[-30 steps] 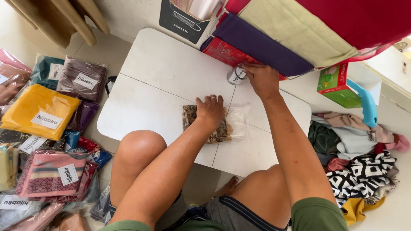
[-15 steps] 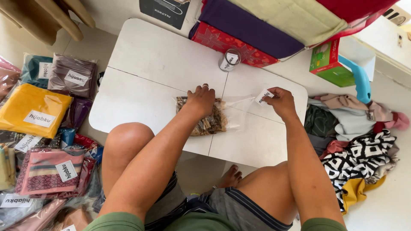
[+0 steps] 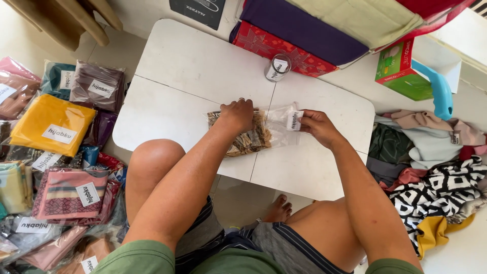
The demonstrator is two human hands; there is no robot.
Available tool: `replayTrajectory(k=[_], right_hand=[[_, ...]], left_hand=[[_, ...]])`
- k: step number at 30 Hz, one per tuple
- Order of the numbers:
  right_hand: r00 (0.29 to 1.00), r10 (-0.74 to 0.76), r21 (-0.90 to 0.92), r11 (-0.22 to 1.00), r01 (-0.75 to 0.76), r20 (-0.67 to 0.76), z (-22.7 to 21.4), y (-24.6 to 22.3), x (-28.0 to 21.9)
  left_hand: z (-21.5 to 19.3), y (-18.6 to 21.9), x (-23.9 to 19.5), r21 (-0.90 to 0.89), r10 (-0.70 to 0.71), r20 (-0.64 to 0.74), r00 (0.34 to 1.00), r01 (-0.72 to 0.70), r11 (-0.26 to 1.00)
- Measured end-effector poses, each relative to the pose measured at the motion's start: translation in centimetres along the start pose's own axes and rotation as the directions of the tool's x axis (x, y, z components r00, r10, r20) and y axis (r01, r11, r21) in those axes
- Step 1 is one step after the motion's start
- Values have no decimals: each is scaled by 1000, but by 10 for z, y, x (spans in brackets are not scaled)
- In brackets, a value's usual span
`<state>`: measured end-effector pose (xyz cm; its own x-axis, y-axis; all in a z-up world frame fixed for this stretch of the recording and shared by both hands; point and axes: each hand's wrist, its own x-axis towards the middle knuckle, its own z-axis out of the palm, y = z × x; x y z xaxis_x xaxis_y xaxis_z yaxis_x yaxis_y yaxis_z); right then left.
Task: The person uses a lint roller to clean a leopard-print cloth laid out on a white table. After rolling the cloth, they fold it and place it into a clear plastic bag. Finally, they seal the bag and place a label on it.
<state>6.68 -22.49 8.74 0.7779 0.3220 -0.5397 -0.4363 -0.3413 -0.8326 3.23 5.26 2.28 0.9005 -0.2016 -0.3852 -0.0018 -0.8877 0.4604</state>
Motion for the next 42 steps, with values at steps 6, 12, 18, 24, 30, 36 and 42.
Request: replayTrajectory(k=[6,12,18,24,30,36,42], right_hand=[[984,149,176,971,-165,101,2,3,16],[993,48,25,998,-51,105,30,8,13],[995,57,36,997,-61,85,27,4,26],[995,18,-4,1000,-18,103,44,-5,22],[998,-24,-137,990,31,58,49,-2,27],[992,-20,-78,997,30,126,54,-23,16],[991,-89,-41,995,93,101,52,-17,21]], left_hand=[[0,1,1,12,-27,7,1000,27,1000],[5,-5,7,-21,-31,58,998,32,999],[22,-22,35,-100,-58,156,986,75,992],[-7,-13,7,-96,-30,63,998,36,995],[-30,-3,-4,-109,5,136,991,10,994],[-47,-7,-9,-175,14,205,979,23,984],[-49,-7,-8,-136,41,248,968,-8,991]])
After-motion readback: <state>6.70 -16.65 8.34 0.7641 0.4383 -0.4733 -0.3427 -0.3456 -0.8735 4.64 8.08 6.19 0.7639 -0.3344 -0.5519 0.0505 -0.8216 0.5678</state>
